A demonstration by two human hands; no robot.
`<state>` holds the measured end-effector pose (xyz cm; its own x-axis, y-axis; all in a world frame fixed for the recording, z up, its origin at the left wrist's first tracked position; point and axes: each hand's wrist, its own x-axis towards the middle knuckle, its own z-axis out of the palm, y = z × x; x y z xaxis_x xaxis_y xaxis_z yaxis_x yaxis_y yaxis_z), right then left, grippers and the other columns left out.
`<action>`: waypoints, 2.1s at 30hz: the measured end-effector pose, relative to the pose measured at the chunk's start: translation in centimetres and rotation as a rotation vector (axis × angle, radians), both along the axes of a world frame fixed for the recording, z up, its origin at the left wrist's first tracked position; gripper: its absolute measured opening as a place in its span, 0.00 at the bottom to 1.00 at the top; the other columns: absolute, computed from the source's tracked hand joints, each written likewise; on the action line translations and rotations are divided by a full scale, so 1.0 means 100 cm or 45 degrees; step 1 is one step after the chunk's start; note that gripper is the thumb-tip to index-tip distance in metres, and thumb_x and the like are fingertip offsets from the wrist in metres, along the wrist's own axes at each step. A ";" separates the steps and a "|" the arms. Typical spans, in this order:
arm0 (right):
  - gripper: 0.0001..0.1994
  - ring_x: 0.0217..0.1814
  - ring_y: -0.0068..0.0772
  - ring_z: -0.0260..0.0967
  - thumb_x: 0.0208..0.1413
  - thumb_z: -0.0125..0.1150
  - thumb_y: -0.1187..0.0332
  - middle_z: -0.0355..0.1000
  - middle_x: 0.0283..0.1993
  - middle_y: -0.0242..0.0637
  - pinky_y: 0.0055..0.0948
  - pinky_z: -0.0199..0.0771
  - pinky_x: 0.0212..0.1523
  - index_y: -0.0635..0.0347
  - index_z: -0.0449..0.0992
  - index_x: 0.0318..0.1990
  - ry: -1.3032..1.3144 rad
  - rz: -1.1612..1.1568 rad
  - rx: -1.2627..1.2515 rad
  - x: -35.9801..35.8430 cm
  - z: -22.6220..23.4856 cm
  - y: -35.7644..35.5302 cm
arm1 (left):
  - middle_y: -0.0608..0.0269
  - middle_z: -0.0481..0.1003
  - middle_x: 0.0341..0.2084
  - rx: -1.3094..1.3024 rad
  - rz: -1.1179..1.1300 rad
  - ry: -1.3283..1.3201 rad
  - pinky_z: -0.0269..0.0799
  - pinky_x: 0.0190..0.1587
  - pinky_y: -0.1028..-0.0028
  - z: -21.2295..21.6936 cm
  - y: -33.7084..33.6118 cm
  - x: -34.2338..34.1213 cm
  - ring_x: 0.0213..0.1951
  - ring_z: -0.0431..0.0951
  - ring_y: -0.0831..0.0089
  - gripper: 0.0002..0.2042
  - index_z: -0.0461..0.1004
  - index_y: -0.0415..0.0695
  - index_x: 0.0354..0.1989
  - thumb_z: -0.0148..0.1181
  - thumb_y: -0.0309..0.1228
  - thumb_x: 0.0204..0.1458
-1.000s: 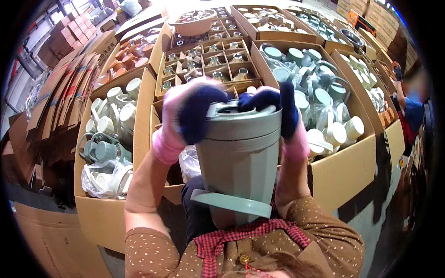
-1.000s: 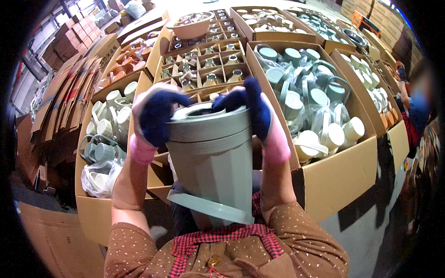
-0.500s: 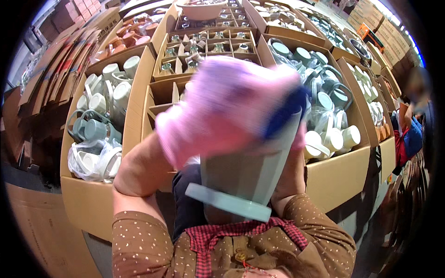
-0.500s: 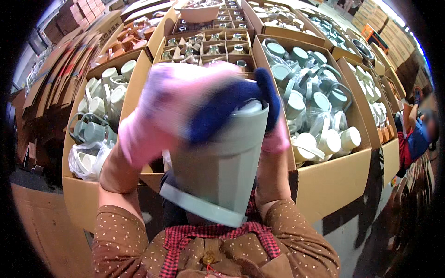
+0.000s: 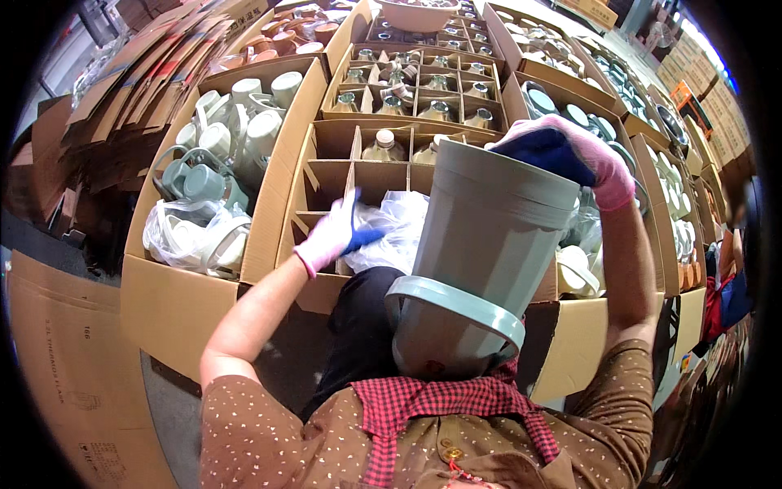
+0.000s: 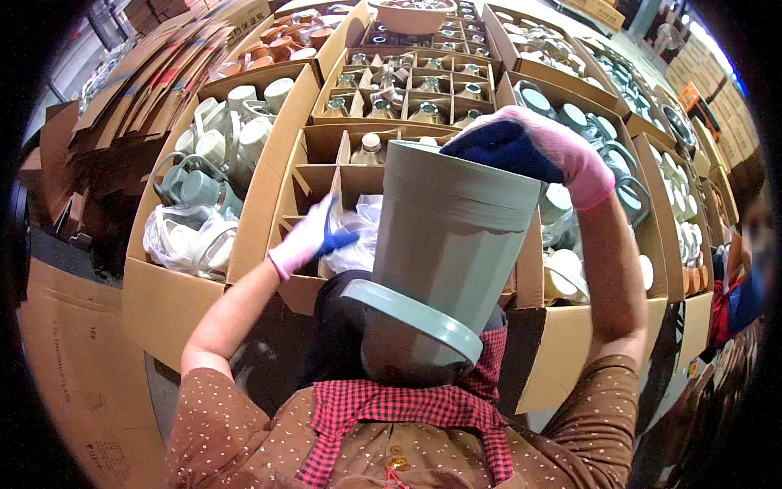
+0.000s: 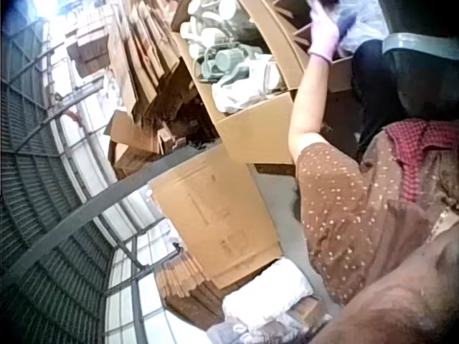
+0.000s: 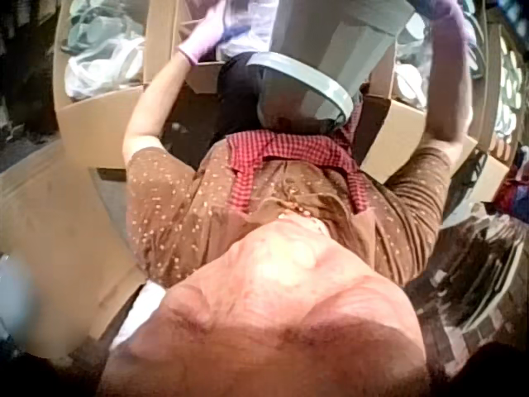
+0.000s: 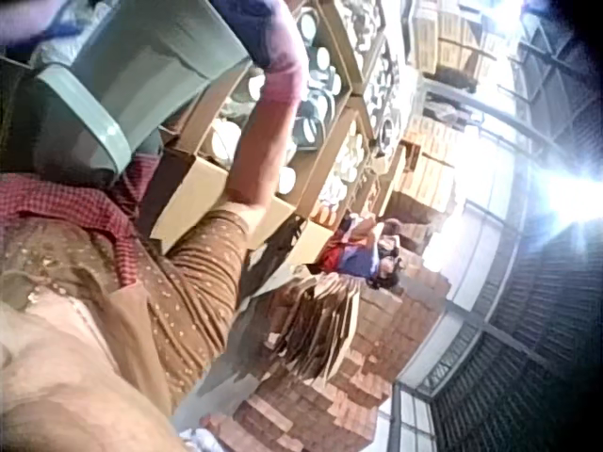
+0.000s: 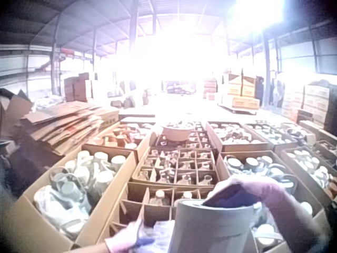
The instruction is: The person assembles thermal flasks by inserting glass liners into plastic bodies, securing them with base caps, and placing the finished items into slots within large cardboard boxes.
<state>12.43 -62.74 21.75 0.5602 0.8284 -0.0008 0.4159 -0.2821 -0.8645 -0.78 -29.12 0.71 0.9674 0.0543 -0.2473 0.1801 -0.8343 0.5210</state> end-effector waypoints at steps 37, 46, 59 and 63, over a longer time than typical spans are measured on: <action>0.14 0.44 0.37 0.79 0.52 0.54 0.82 0.79 0.42 0.45 0.30 0.76 0.48 0.65 0.78 0.46 -0.789 -0.763 0.589 0.048 -0.100 -0.018 | 0.62 0.76 0.38 -0.971 0.196 -0.646 0.74 0.36 0.78 0.144 -0.052 0.068 0.33 0.75 0.78 0.21 0.69 0.38 0.56 0.63 0.19 0.53; 0.14 0.47 0.50 0.73 0.43 0.60 0.75 0.76 0.39 0.39 0.42 0.71 0.51 0.57 0.78 0.41 -0.632 0.130 0.252 -0.135 -0.108 -0.076 | 0.61 0.81 0.36 -1.082 -0.694 0.038 0.74 0.49 0.73 0.147 -0.072 -0.041 0.41 0.80 0.73 0.11 0.78 0.36 0.45 0.65 0.28 0.56; 0.25 0.44 0.52 0.78 0.61 0.60 0.45 0.78 0.41 0.53 0.43 0.76 0.44 0.61 0.76 0.48 0.122 0.800 -0.667 -0.276 -0.024 0.018 | 0.47 0.81 0.40 -0.629 -1.021 -0.551 0.76 0.46 0.65 0.101 -0.160 -0.059 0.41 0.82 0.60 0.21 0.77 0.40 0.53 0.50 0.20 0.49; 0.32 0.48 0.58 0.76 0.59 0.59 0.39 0.78 0.44 0.56 0.46 0.75 0.48 0.64 0.74 0.51 0.070 0.790 -0.562 -0.293 -0.021 0.009 | 0.63 0.80 0.36 -0.950 -0.522 -0.047 0.74 0.37 0.77 0.085 -0.106 -0.079 0.32 0.76 0.81 0.13 0.79 0.42 0.53 0.54 0.26 0.63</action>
